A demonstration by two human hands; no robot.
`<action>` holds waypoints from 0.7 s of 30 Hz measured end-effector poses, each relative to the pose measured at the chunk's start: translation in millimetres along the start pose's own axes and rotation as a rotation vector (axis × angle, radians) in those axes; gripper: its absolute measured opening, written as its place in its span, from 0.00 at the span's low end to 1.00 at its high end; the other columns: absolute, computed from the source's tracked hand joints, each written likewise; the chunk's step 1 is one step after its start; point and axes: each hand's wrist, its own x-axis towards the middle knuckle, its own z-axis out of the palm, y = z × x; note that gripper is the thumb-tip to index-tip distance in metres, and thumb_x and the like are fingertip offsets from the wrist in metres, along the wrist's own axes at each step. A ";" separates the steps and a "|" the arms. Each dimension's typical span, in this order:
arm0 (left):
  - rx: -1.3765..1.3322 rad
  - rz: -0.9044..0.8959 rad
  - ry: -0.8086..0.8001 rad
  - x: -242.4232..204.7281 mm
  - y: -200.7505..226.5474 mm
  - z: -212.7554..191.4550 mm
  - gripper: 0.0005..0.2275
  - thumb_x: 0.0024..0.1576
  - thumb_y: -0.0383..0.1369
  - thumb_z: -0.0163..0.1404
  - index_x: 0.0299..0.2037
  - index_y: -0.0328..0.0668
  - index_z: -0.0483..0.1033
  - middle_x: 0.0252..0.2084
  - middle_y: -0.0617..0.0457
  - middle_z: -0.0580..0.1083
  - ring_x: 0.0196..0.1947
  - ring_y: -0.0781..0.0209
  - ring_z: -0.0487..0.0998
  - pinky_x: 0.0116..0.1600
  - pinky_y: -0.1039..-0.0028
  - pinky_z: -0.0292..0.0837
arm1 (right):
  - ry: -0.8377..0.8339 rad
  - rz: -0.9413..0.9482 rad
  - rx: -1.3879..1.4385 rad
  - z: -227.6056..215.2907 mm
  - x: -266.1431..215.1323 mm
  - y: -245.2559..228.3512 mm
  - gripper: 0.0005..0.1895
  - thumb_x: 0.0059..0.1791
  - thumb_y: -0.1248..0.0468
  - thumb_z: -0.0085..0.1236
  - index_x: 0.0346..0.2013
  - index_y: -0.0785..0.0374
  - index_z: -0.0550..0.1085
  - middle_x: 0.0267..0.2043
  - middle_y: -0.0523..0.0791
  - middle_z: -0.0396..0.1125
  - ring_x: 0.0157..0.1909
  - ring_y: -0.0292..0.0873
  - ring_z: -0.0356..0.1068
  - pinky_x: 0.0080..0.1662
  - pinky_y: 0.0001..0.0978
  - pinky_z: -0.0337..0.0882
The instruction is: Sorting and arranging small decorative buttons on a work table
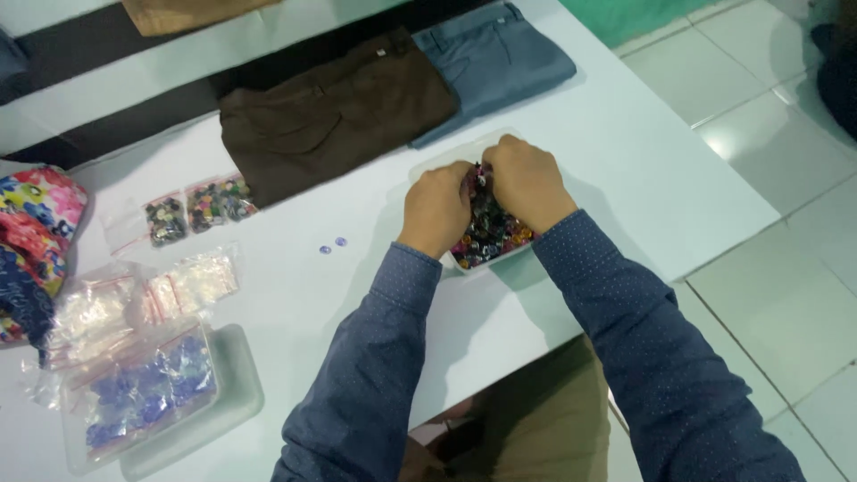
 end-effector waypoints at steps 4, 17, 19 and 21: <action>0.035 0.003 0.006 -3.2 -4.2 5.1 0.12 0.59 0.22 0.47 0.50 0.32 0.78 0.36 0.39 0.80 0.39 0.41 0.83 0.41 0.56 0.82 | -0.022 0.001 -0.031 0.0 -4.3 -1.8 0.07 0.48 0.73 0.58 0.39 0.68 0.79 0.33 0.52 0.68 0.37 0.57 0.76 0.37 0.53 0.78; 0.159 0.054 -0.097 -0.1 -2.0 7.6 0.08 0.57 0.21 0.48 0.43 0.32 0.79 0.30 0.41 0.79 0.33 0.46 0.84 0.35 0.60 0.82 | -0.075 0.035 0.170 -14.9 -31.5 -4.3 0.12 0.46 0.75 0.55 0.42 0.67 0.79 0.35 0.54 0.72 0.40 0.62 0.76 0.39 0.54 0.77; 0.206 0.071 -0.113 1.7 -5.9 13.4 0.07 0.57 0.20 0.47 0.39 0.33 0.80 0.27 0.43 0.78 0.31 0.48 0.83 0.34 0.62 0.82 | -0.093 0.030 0.123 -8.5 -31.2 -1.6 0.12 0.46 0.76 0.53 0.40 0.66 0.80 0.33 0.53 0.72 0.40 0.62 0.76 0.39 0.53 0.77; 0.211 0.065 -0.114 1.7 -6.5 13.2 0.06 0.55 0.21 0.49 0.37 0.34 0.79 0.26 0.43 0.78 0.30 0.45 0.83 0.33 0.60 0.81 | -0.086 0.008 0.146 -7.2 -30.0 -2.4 0.13 0.45 0.76 0.54 0.41 0.66 0.80 0.35 0.55 0.74 0.41 0.63 0.76 0.40 0.55 0.77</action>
